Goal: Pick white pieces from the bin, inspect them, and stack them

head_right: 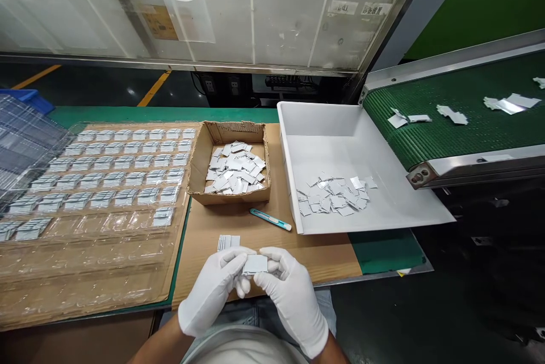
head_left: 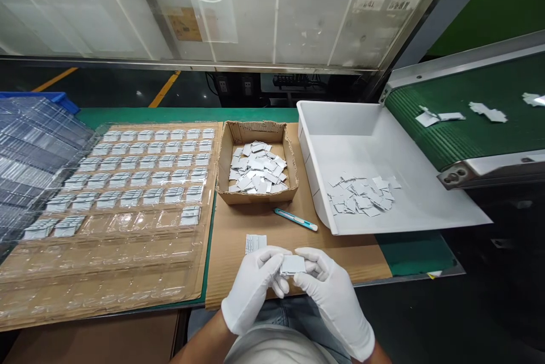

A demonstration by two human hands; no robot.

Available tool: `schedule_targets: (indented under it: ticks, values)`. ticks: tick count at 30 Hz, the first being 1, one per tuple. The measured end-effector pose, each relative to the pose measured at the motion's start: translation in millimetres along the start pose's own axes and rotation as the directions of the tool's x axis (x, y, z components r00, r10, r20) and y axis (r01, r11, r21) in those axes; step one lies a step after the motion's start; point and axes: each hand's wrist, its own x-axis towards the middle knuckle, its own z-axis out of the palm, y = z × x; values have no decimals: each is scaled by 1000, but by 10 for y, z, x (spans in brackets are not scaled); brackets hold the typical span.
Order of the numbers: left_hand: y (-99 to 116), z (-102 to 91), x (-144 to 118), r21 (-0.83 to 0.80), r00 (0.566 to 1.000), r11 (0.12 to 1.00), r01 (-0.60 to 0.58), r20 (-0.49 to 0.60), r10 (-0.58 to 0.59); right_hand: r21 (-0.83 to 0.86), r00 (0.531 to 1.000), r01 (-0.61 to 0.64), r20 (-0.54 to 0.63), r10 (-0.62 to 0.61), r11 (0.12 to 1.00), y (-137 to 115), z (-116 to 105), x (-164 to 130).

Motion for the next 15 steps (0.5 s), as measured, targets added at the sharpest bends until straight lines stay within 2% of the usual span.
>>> schedule_targets:
  ticks: [4, 9, 11, 15]
  values:
    - [58, -4, -41, 161, 993, 981, -111, -13, 115, -69, 1000, 12, -10, -13, 998, -21, -1, -4]
    - [139, -50, -74, 349, 975, 911, -218, 45, 216, -183, 998, 29, -51, -39, 983, -43, -11, -22]
    - [176, -63, -63, 376, 980, 905, -199, 60, 190, -235, 998, 32, -45, -44, 972, -58, -15, -26]
    - [242, -60, -33, 296, 999, 955, -23, 47, 10, -304, 999, 47, -2, -50, 951, -105, -10, -28]
